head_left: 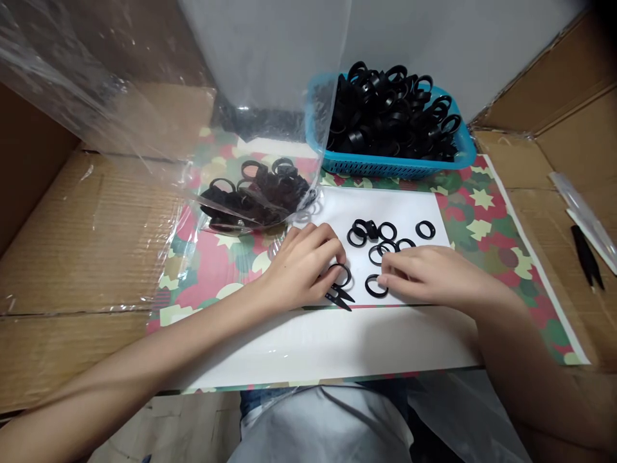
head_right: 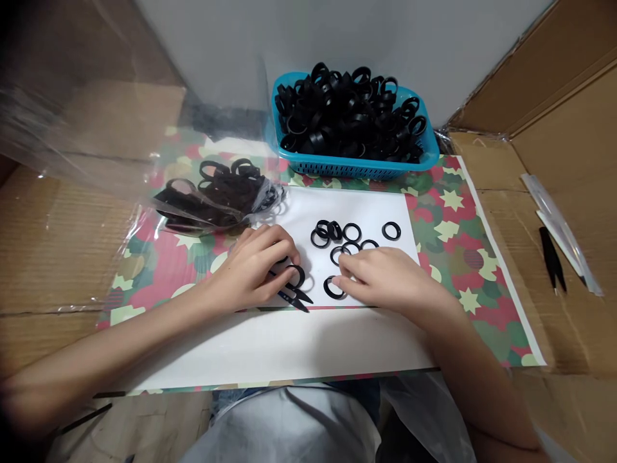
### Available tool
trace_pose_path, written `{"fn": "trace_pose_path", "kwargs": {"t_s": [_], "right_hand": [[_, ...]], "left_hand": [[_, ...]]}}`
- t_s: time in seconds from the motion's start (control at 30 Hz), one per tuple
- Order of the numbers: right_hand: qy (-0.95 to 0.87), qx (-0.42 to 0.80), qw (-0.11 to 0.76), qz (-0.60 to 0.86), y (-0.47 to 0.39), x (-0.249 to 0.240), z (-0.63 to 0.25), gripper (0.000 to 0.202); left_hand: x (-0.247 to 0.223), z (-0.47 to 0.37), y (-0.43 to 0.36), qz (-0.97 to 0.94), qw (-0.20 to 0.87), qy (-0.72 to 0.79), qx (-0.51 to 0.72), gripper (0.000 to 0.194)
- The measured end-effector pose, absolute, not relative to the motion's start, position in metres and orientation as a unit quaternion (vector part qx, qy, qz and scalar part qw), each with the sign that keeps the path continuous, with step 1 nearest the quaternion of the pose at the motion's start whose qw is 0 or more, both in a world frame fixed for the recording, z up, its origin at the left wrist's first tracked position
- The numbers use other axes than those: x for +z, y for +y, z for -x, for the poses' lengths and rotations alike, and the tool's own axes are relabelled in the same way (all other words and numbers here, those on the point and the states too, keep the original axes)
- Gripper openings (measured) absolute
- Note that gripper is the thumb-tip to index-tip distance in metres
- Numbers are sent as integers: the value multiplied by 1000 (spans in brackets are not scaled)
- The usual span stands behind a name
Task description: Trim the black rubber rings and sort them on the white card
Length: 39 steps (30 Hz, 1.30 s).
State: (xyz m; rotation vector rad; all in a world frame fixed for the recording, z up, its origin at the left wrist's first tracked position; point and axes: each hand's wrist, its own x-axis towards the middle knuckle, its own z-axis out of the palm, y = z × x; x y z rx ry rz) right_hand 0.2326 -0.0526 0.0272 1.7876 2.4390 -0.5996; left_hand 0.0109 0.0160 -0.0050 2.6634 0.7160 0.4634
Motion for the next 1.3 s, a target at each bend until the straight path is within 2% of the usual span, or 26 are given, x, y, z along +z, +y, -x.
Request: {"fn": "trace_pose_path", "kwargs": {"t_s": [0.1, 0.2, 0.27, 0.47, 0.6, 0.7, 1.13, 1.23, 1.3], "right_hand": [[778, -172, -87, -598, -55, 30, -222, 24], [796, -210, -185, -537, -61, 28, -205, 23], [817, -189, -238, -491, -66, 25, -194, 24], [822, -114, -354, -432, -67, 20, -191, 9], [815, -109, -392, -412, -66, 20, -194, 4], [809, -108, -413, -405, -66, 19, -194, 8], [812, -54, -416, -405, -66, 15, -198, 17], [815, -45, -403, -414, -65, 14, -200, 12], [819, -34, -394, -416, -64, 13, -201, 9]], "left_hand": [[2, -9, 12, -939, 127, 223, 230, 8], [5, -7, 8, -926, 34, 182, 330, 2], [5, -6, 6, -911, 0, 154, 383, 6], [8, -3, 1, -890, 129, 150, 410, 17], [10, -2, -1, -881, 166, 140, 420, 16], [10, -1, -1, -879, 170, 137, 424, 16], [7, 0, 1, -877, 160, 123, 436, 19], [10, 0, 1, -878, 199, 127, 417, 17], [14, 0, 0, -876, 263, 139, 381, 19]]}}
